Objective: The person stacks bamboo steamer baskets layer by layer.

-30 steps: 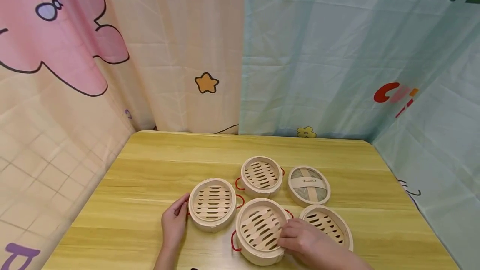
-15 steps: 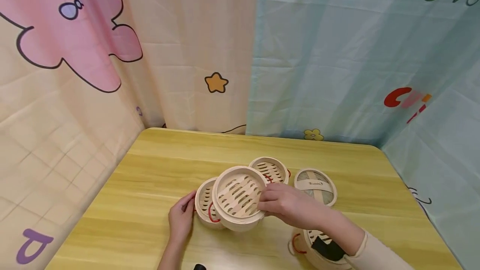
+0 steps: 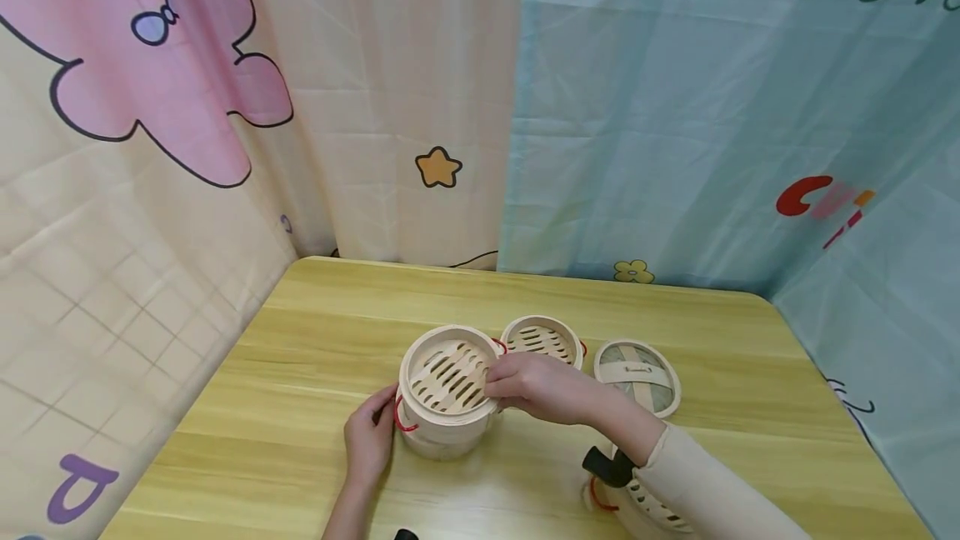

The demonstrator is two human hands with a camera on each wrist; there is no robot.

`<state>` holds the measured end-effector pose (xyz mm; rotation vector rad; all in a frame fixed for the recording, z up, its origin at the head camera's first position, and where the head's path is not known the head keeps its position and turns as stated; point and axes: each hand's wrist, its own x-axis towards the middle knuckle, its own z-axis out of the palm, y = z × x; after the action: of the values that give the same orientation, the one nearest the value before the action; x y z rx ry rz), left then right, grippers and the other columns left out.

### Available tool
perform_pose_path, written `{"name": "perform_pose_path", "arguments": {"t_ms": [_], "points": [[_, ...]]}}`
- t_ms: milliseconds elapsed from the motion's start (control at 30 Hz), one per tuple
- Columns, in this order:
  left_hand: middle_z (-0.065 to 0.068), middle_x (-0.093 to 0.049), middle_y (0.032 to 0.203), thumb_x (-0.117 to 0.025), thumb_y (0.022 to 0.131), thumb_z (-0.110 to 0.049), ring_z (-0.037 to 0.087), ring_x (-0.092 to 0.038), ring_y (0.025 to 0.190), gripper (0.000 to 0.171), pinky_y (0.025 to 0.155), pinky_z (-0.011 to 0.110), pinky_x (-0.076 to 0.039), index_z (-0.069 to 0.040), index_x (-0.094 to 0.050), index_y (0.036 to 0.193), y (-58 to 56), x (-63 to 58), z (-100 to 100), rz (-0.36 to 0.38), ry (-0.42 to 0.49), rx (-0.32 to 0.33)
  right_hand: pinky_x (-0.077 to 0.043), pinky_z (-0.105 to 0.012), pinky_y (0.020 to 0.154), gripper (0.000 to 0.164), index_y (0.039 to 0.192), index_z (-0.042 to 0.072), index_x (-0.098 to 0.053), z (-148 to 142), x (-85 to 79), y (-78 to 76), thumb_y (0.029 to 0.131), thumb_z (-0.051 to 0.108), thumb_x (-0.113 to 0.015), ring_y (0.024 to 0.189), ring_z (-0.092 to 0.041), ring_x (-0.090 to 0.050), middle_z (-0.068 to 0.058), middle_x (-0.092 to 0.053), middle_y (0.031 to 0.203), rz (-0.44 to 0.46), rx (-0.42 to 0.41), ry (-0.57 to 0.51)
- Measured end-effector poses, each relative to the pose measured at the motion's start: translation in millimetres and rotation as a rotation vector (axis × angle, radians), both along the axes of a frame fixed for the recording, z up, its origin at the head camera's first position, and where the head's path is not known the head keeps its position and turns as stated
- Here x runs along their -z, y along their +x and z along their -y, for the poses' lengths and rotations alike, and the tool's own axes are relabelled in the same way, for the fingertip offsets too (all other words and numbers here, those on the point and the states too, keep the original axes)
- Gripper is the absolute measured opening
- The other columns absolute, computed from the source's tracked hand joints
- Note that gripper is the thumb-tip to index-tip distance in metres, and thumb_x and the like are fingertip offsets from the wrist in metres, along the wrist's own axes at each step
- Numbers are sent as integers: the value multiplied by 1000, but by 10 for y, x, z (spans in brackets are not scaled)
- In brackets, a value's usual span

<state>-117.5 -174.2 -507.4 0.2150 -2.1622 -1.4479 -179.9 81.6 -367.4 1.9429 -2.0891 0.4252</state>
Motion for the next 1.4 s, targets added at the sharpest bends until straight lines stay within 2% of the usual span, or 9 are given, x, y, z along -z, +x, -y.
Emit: {"name": "perform_pose_path", "arguments": {"t_ms": [100, 333, 533, 767, 867, 1067, 1167, 1300, 1400], "points": [[15, -66, 99, -59, 84, 8, 26, -60, 95, 20, 76, 12, -45, 4, -68, 102, 7, -3, -4, 10, 2, -8, -44, -17, 82, 15, 91, 10, -67, 35, 37, -40, 78, 5, -71, 91, -10, -55, 4, -62, 91, 12, 7, 17], [14, -67, 97, -60, 81, 11, 19, -60, 94, 21, 77, 11, -43, 4, -69, 98, -4, 1, -11, 4, 25, -15, -45, -17, 80, 15, 93, 10, -67, 120, 81, -69, 79, 5, -70, 90, -10, -55, 3, -62, 91, -9, 11, 50], [14, -67, 97, -60, 80, 11, 22, -60, 94, 21, 77, 12, -44, 4, -69, 98, -5, -8, -13, 37, 16, -34, -45, -19, 83, 14, 93, 11, -68, 175, 89, -70, 79, 8, -71, 91, -11, -57, 3, -63, 92, -30, 27, 85], [16, -66, 97, -60, 82, 10, 23, -60, 92, 19, 75, 16, -46, 5, -68, 98, 1, -25, -9, 50, -8, -35, -45, -17, 79, 14, 90, 11, -68, 219, 136, -70, 78, 8, -72, 87, -10, -57, 4, -62, 88, -26, 35, 95], [17, -66, 96, -61, 81, 11, 21, -60, 89, 19, 72, 17, -47, 6, -68, 98, 6, -16, -9, 34, -19, -28, -45, -17, 77, 13, 88, 13, -67, 226, 164, -58, 77, 9, -73, 85, -9, -56, 5, -61, 87, -42, 48, 106], [18, -66, 92, -61, 80, 10, 18, -60, 84, 17, 68, 14, -47, 6, -68, 95, 17, 1, -12, -74, -24, -8, -45, -19, 78, 14, 88, 14, -67, 225, 174, -34, 76, 11, -73, 86, -10, -55, 6, -62, 87, -56, 75, 109], [17, -66, 91, -61, 80, 8, 18, -61, 85, 17, 68, 12, -45, 6, -68, 95, 12, 12, -10, -93, -21, -2, -45, -19, 78, 15, 88, 14, -67, 227, 179, -33, 76, 10, -74, 85, -10, -55, 6, -62, 87, -63, 74, 97], [18, -66, 95, -60, 81, 10, 25, -61, 88, 18, 71, 17, -48, 7, -68, 97, 5, -2, -12, -21, -22, -12, -45, -20, 77, 16, 87, 13, -67, 234, 195, -39, 74, 8, -74, 84, -10, -55, 5, -61, 86, -70, 72, 86], [18, -66, 97, -61, 81, 11, 26, -60, 90, 19, 73, 18, -48, 7, -68, 99, 0, -12, -15, 24, -27, -24, -45, -20, 77, 16, 87, 13, -66, 237, 204, -37, 74, 8, -74, 84, -10, -55, 5, -61, 86, -74, 77, 90]]}}
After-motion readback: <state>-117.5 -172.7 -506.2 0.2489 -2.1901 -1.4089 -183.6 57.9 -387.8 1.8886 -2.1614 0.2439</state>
